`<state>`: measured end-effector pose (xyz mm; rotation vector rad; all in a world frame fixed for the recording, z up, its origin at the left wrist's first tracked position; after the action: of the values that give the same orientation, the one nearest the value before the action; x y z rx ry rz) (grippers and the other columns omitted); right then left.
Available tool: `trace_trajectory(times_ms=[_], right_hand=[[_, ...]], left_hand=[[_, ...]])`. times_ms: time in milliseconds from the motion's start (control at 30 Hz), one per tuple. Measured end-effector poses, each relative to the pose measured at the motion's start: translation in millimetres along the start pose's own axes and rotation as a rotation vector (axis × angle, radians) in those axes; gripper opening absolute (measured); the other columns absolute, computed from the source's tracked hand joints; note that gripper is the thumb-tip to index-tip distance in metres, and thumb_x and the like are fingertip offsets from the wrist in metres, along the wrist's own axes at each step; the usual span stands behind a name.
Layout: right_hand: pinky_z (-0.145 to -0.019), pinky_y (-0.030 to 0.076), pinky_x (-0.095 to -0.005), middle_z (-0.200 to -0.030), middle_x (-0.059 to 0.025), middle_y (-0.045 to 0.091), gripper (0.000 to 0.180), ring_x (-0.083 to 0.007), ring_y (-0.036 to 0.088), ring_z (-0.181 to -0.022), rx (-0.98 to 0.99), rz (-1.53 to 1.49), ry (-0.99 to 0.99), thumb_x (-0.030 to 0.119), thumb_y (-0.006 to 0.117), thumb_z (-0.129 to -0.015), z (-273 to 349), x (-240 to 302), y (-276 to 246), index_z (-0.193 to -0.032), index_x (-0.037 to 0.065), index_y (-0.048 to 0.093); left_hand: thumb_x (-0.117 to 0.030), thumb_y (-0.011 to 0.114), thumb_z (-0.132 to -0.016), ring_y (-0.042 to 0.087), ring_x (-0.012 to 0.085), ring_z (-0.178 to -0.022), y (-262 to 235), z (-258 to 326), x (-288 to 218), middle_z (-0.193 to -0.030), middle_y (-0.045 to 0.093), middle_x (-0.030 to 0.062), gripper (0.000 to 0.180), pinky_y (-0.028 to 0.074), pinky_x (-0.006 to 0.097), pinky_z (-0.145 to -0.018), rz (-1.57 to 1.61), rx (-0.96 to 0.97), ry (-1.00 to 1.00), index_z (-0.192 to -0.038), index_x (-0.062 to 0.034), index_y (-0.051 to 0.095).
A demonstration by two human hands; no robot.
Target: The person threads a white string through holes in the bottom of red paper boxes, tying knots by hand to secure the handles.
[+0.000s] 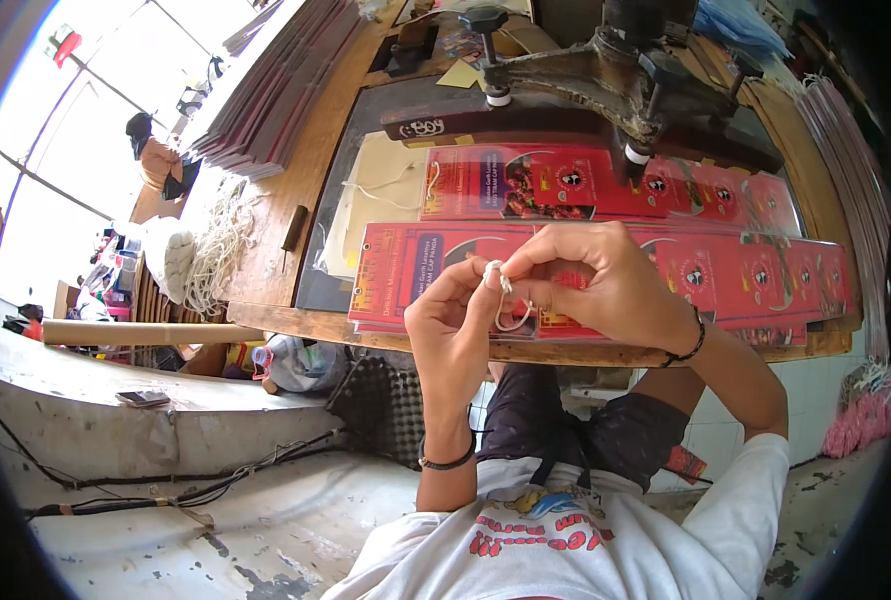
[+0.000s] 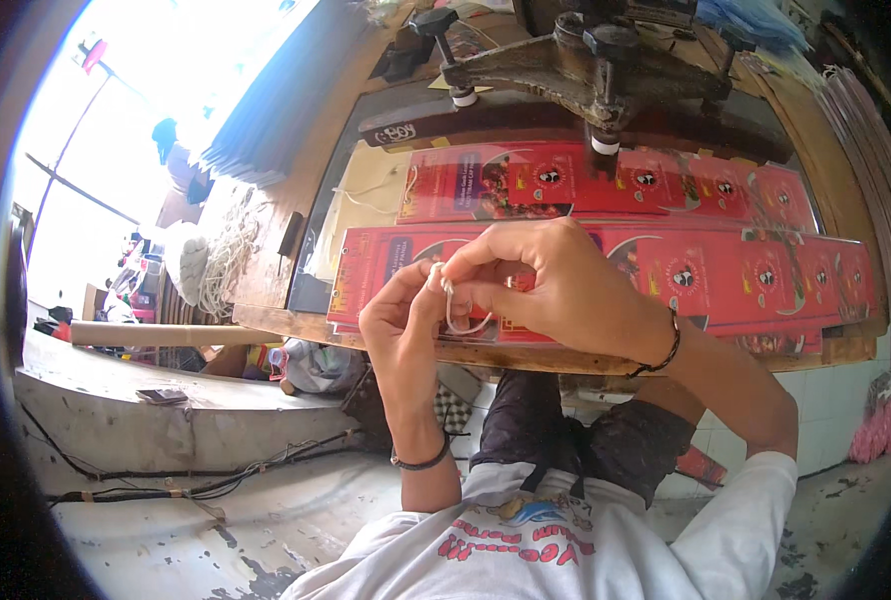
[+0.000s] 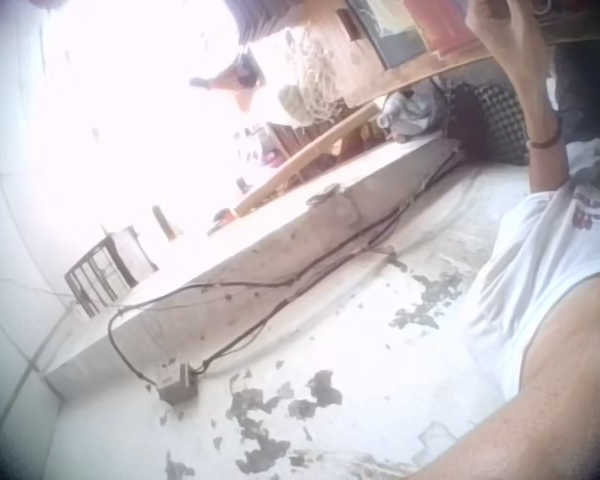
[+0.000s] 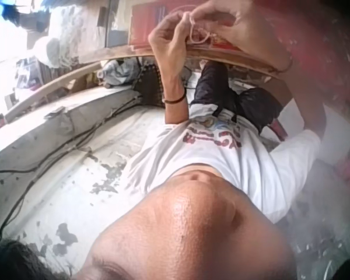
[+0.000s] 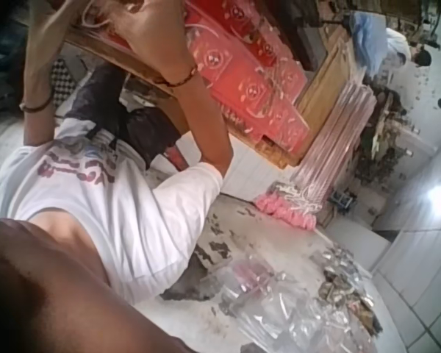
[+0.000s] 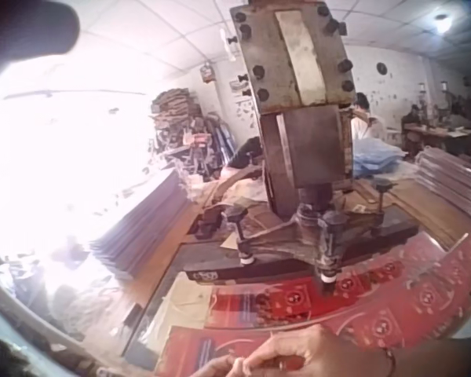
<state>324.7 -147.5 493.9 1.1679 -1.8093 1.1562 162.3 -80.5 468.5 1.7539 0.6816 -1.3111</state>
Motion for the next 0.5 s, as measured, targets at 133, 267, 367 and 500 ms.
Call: trace_trajectory(times_ms=[133, 267, 367, 500], right_hand=[[-0.074, 0.056, -0.0311, -0.094, -0.0101, 0.072, 0.019, -0.0214, 0.07, -0.087, -0.017, 0.142, -0.146, 0.005, 0.072, -0.084, -1, -1, -1, -0.102, 0.004, 0.074], [-0.076, 0.057, -0.0311, -0.094, -0.0101, 0.071, 0.019, -0.0212, 0.07, -0.089, -0.066, 0.205, -0.175, 0.003, 0.072, -0.085, -2, 2, -2, -0.104, 0.005, 0.074], [-0.077, 0.057, -0.0282, -0.096, -0.0097, 0.071, 0.019, -0.0162, 0.07, -0.089, -0.104, 0.103, -0.125, 0.002, 0.072, -0.086, -4, -1, 1, -0.105, 0.001, 0.072], [-0.079, 0.057, -0.0274, -0.095, -0.0101, 0.071, 0.017, -0.0124, 0.069, -0.089, -0.058, -0.022, 0.059, 0.002, 0.069, -0.089, -2, -3, 0, -0.106, -0.003, 0.068]], left_hand=[[-0.005, 0.06, -0.099, 0.066, 0.0091, -0.077, -1, 1, -2, -0.089, 0.069, 0.0069, 0.016, 0.054, 0.023, -0.067, -0.013, 0.035, -0.031, -0.107, 0.0075, 0.065], [-0.003, 0.059, -0.099, 0.066, 0.0102, -0.082, -4, 1, 3, -0.091, 0.069, 0.008, 0.017, 0.055, 0.024, -0.071, -0.001, 0.074, -0.015, -0.111, 0.0084, 0.064], [-0.001, 0.059, -0.098, 0.066, 0.0103, -0.084, -8, 0, 7, -0.092, 0.069, 0.008, 0.018, 0.056, 0.024, -0.072, -0.029, 0.1, 0.021, -0.112, 0.0087, 0.064], [0.0, 0.061, -0.096, 0.066, 0.0103, -0.08, -1, 0, 10, -0.091, 0.069, 0.0074, 0.015, 0.056, 0.024, -0.07, -0.112, 0.012, 0.036, -0.109, 0.0077, 0.066]])
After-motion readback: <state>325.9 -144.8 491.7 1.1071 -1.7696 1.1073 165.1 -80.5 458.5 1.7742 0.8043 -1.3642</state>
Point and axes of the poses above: each hand's wrist, its own z-axis away from the middle knuckle, its own y-axis out of the palm, x = y × z, the point moved 1 cm from there along -z, towards the middle knuckle
